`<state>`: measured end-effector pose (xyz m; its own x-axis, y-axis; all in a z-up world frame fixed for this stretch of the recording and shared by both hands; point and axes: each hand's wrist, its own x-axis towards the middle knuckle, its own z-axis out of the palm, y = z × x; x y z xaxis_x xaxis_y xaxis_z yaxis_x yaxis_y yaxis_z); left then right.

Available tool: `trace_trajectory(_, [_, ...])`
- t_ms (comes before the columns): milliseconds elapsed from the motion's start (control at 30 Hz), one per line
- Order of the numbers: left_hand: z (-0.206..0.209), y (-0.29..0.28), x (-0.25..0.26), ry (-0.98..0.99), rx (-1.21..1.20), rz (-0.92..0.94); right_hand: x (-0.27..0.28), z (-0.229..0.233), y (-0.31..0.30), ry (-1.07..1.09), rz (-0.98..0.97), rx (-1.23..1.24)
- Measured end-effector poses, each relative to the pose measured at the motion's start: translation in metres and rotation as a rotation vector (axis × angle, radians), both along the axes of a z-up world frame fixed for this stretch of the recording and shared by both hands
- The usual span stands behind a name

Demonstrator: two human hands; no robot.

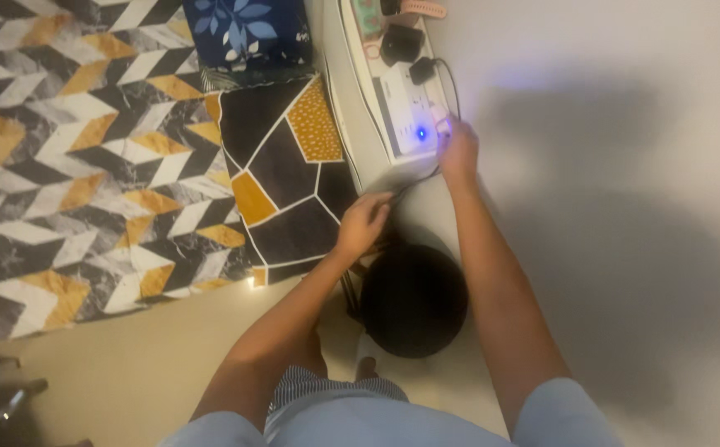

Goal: The person smoothes a patterned bedsheet by hand, folds a patterned pillowcase and a floral-patterned blanket, then places them on the bed before picking up a black round object from the floor and adjusting cables at a power strip.

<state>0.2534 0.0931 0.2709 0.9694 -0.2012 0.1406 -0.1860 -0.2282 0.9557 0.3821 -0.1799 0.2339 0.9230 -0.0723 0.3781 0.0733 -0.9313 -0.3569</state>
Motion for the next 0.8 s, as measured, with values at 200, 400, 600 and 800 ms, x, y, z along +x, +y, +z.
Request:
trace_trajectory(200, [0.001,-0.031,0.072,-0.208,0.055,-0.142,0.035,-0.034,-0.011,0.108,-0.142,-0.177])
trace_trajectory(400, [-0.044,-0.087,0.124,-0.150,0.210,-0.083,0.035,-0.021,-0.008,0.222,-0.196,-0.174])
trace_trajectory(600, [-0.073,-0.105,0.143,-0.183,0.184,0.006,0.041,0.020,-0.009,0.031,-0.065,-0.013])
trace_trajectory(800, [-0.076,-0.100,0.139,-0.105,0.268,-0.072,0.078,0.013,-0.034,0.181,0.215,-0.180])
